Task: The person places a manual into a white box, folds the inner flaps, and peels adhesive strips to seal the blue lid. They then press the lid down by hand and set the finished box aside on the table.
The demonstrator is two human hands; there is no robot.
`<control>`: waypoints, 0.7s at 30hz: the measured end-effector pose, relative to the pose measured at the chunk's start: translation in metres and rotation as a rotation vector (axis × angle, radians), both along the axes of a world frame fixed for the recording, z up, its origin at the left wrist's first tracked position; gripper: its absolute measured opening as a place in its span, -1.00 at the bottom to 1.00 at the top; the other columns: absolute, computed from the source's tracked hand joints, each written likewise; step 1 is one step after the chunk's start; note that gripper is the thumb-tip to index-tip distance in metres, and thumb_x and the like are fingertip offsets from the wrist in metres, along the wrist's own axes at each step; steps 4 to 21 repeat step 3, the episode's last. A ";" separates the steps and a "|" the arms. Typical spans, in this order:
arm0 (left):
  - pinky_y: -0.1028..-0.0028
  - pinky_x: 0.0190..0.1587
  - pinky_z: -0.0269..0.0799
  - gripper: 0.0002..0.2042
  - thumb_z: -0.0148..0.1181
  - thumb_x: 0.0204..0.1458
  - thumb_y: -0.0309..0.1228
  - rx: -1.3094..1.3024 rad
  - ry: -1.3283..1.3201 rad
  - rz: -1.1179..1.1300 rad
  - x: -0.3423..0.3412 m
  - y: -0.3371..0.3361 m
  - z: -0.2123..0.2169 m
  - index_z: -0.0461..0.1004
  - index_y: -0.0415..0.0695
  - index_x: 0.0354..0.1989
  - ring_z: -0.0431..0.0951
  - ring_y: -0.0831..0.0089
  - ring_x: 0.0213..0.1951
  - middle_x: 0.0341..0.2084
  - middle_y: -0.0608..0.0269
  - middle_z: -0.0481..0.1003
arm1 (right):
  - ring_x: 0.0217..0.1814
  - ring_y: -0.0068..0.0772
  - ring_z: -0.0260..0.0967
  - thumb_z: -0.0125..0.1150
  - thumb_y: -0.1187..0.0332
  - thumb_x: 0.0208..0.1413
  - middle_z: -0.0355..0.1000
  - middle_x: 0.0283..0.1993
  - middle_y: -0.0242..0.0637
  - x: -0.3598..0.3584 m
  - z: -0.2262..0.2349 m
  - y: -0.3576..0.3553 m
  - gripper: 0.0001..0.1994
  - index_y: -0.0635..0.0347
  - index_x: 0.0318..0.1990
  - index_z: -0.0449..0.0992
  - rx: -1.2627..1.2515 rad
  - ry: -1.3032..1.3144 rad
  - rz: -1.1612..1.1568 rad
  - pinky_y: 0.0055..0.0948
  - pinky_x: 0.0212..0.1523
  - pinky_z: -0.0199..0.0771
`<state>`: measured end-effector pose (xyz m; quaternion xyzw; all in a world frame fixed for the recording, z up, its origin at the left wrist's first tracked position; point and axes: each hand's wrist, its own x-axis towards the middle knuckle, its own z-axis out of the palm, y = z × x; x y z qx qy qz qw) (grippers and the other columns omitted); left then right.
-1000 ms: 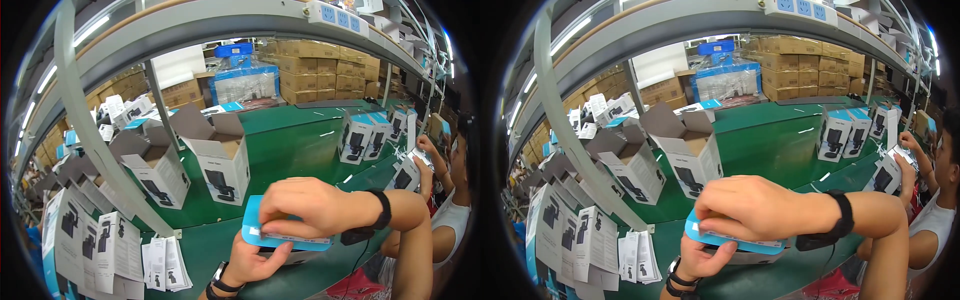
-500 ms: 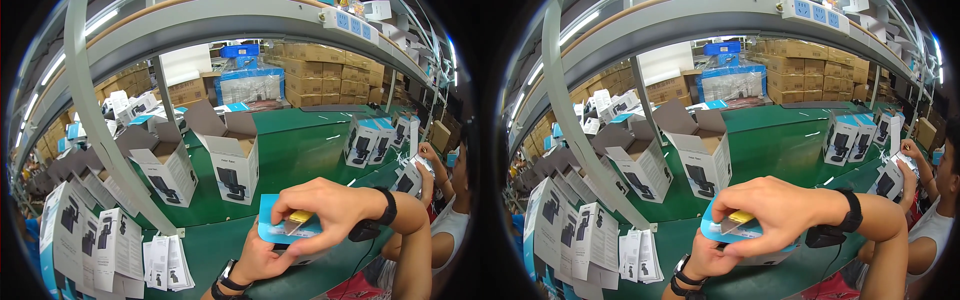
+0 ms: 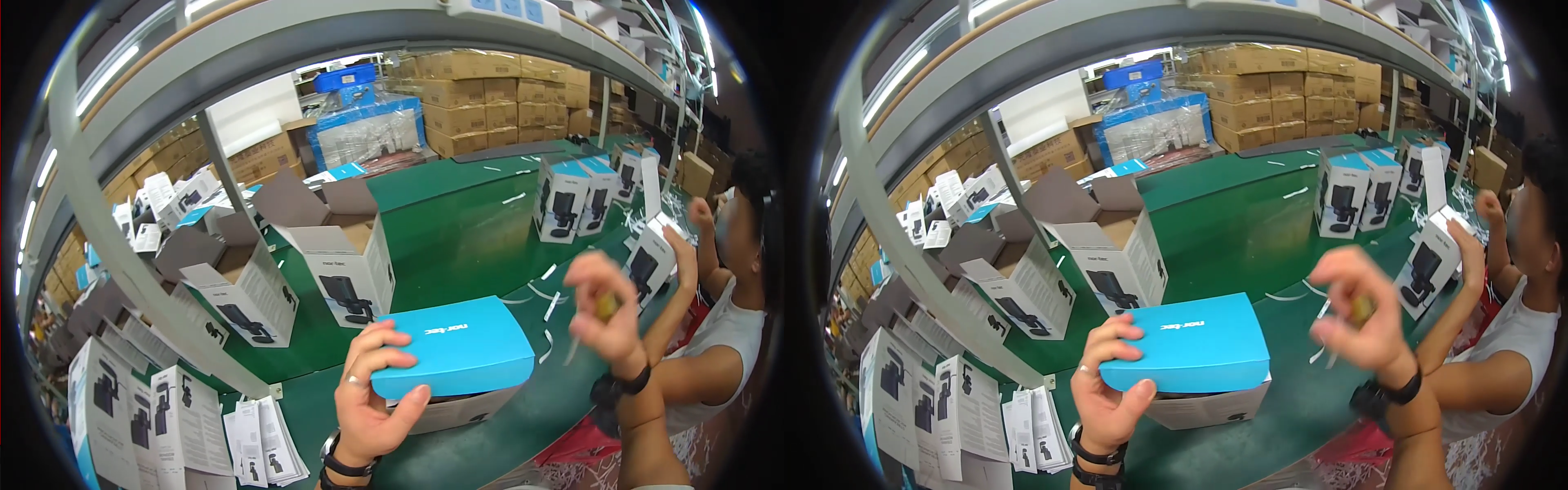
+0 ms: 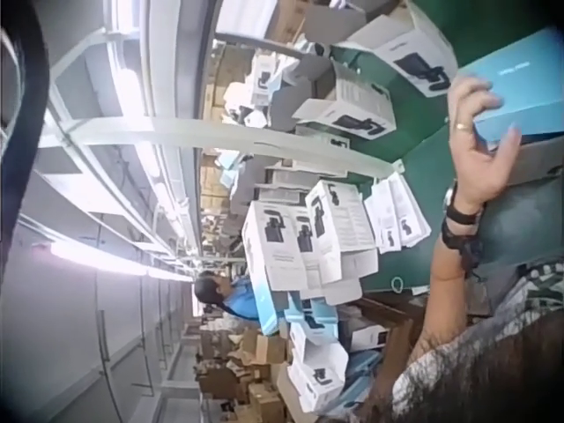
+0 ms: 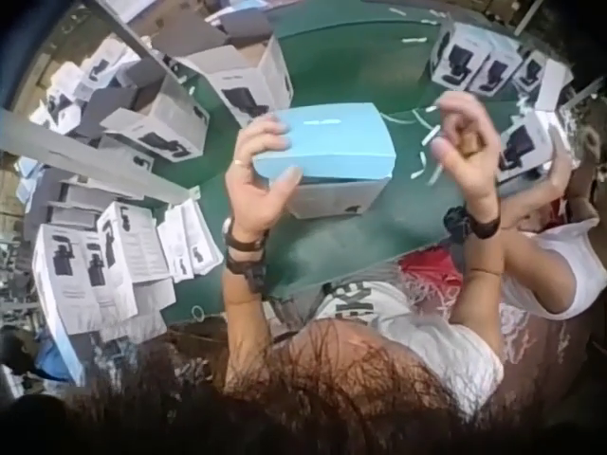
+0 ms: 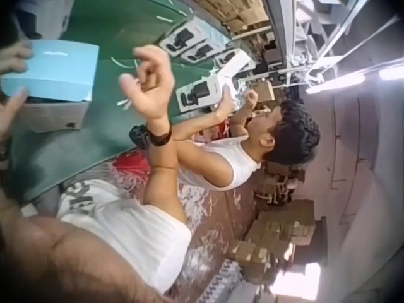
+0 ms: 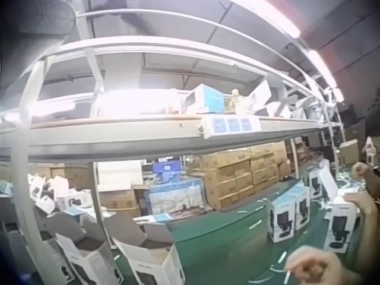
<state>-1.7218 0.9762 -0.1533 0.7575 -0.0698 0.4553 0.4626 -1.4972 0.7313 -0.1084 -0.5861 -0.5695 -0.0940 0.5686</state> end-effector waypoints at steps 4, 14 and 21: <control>-0.05 0.33 0.14 -0.46 0.40 -0.04 -0.48 0.248 0.075 0.033 -0.002 0.002 -0.008 0.32 -0.10 0.14 0.38 0.04 0.21 0.20 0.07 0.31 | -0.42 -0.73 0.23 0.49 0.28 0.02 0.37 0.26 -0.18 -0.031 -0.021 0.004 -0.41 0.18 0.24 0.49 -0.141 -0.053 0.162 -0.68 -0.35 0.22; -0.05 0.33 0.14 -0.46 0.40 -0.04 -0.48 0.248 0.075 0.033 -0.002 0.002 -0.008 0.32 -0.10 0.14 0.38 0.04 0.21 0.20 0.07 0.31 | -0.42 -0.73 0.23 0.49 0.28 0.02 0.37 0.26 -0.18 -0.031 -0.021 0.004 -0.41 0.18 0.24 0.49 -0.141 -0.053 0.162 -0.68 -0.35 0.22; -0.05 0.33 0.14 -0.46 0.40 -0.04 -0.48 0.248 0.075 0.033 -0.002 0.002 -0.008 0.32 -0.10 0.14 0.38 0.04 0.21 0.20 0.07 0.31 | -0.42 -0.73 0.23 0.49 0.28 0.02 0.37 0.26 -0.18 -0.031 -0.021 0.004 -0.41 0.18 0.24 0.49 -0.141 -0.053 0.162 -0.68 -0.35 0.22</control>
